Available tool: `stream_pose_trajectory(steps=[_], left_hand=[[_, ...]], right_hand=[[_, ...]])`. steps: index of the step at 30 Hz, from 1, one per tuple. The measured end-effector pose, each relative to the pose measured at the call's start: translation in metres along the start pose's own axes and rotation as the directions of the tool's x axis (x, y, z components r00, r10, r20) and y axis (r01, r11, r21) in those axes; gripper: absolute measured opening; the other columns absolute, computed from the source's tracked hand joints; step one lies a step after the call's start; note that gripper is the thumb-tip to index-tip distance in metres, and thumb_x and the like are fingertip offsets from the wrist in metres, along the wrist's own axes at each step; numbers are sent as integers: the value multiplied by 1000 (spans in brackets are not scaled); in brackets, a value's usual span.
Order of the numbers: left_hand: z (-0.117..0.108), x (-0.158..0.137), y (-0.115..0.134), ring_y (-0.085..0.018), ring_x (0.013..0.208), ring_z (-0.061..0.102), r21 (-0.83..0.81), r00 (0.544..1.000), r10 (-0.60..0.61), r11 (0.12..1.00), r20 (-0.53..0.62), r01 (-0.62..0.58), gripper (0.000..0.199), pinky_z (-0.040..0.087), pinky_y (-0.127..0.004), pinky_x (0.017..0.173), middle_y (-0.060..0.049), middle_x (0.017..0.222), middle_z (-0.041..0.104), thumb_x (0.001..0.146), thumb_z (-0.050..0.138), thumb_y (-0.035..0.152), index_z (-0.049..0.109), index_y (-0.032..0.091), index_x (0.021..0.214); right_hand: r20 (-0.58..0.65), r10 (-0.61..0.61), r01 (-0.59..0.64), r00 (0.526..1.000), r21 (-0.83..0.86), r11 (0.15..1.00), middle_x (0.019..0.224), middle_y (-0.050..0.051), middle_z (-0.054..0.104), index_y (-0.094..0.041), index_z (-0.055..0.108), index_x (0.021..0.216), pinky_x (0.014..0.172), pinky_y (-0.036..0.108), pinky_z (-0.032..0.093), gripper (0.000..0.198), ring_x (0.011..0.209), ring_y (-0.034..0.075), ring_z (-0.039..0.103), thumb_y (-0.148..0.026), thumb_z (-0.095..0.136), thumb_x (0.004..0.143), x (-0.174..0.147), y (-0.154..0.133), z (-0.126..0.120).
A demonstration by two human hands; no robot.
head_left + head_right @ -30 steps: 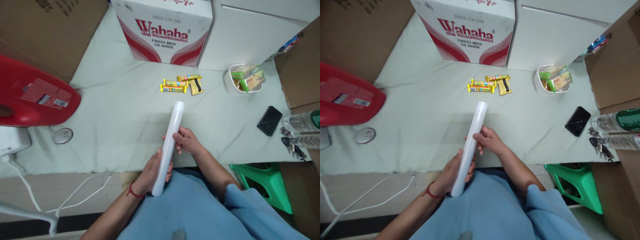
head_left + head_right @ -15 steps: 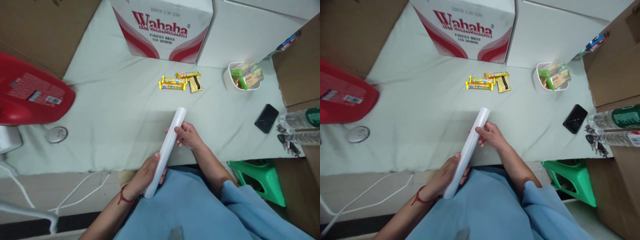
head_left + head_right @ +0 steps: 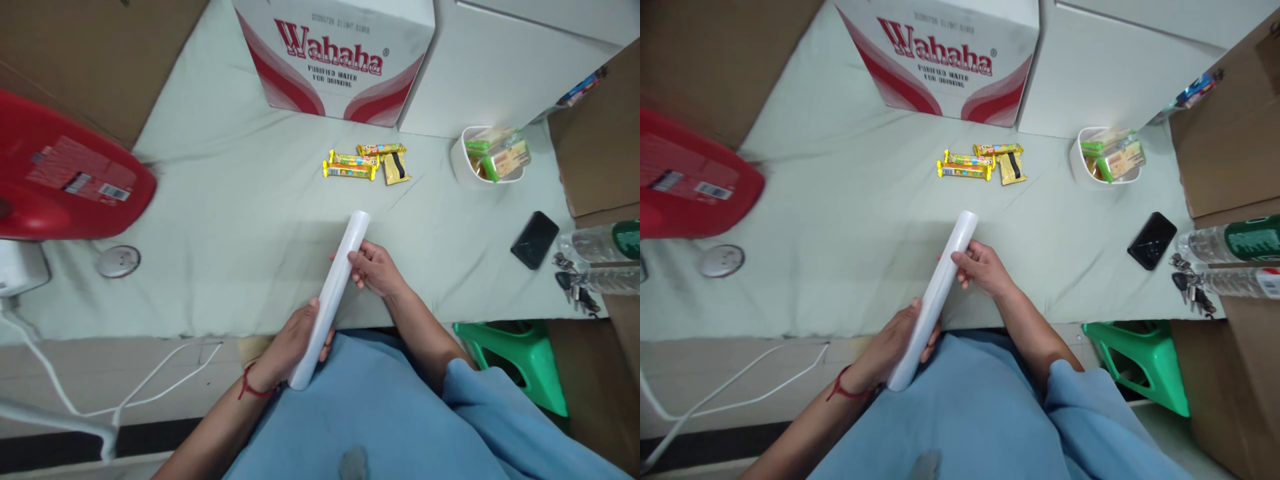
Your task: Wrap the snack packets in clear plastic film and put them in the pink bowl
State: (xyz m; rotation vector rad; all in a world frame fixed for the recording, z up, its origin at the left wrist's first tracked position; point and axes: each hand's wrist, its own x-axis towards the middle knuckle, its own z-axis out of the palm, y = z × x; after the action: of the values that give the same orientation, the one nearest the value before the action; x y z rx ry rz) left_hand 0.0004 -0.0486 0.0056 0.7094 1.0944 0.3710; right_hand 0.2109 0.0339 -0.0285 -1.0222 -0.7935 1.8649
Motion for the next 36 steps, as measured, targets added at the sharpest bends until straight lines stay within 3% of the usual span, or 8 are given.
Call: stream_pose_trajectory(steps=[3,6,10,13,22,25,31,36], left_hand=[[-4,-1,0,-13,45,53,-86,998,-10,996,56,15,76,41,-27,45,-1,66,63,88,45,92,61,18,90],[-6,-5,2,-13,48,55,17,1000,11,1000,28,-12,75,42,-26,48,-2,64,63,92,43,89,61,18,82],[-5,-8,4,-13,49,55,134,1000,22,991,6,-22,75,43,-26,50,-2,60,61,95,38,87,61,18,77],[-9,-10,5,-14,50,57,115,1000,7,993,7,-8,73,43,-27,49,-2,65,63,95,39,87,62,19,82],[-15,-4,3,-16,52,57,373,983,167,919,-75,-128,72,45,-29,54,-3,56,61,97,33,86,58,22,75],[-15,-5,1,-17,51,56,378,986,152,919,-68,-116,74,44,-29,53,-3,55,61,94,33,90,56,23,73],[-26,-16,3,-16,53,58,279,998,59,959,-24,-50,72,47,-29,56,-3,61,64,98,33,85,60,21,77],[-26,-16,5,-16,53,58,334,997,61,942,-49,-42,73,46,-28,56,-3,58,62,98,32,84,60,21,76]], right_hand=[[78,2,-4,997,35,999,113,14,81,-16,66,111,39,16,48,56,51,6,56,-63,83,83,-3,-4,-1],[47,-33,30,998,72,997,112,13,81,-16,67,111,35,16,44,63,48,5,55,-72,77,84,-3,-7,-3],[-179,-107,119,978,60,991,68,-2,70,-18,67,100,33,15,39,58,44,6,50,-66,88,75,1,-7,-6],[-198,-97,106,975,37,994,54,-7,59,-19,68,96,37,16,45,55,44,8,53,-62,92,72,2,-7,-7],[-155,-120,124,981,17,992,67,-1,69,-19,67,99,38,18,49,67,48,10,60,-80,79,76,3,-3,-8],[-179,-87,80,980,-45,996,59,-4,62,-18,66,94,39,17,49,58,46,10,57,-71,85,78,3,1,-9],[-25,-33,34,999,67,997,72,1,73,-16,69,105,53,18,61,59,60,12,72,-64,89,78,1,-3,-12],[-43,-37,41,998,77,996,99,11,80,-15,70,104,45,19,58,69,60,12,72,-78,79,79,3,-3,-10]])
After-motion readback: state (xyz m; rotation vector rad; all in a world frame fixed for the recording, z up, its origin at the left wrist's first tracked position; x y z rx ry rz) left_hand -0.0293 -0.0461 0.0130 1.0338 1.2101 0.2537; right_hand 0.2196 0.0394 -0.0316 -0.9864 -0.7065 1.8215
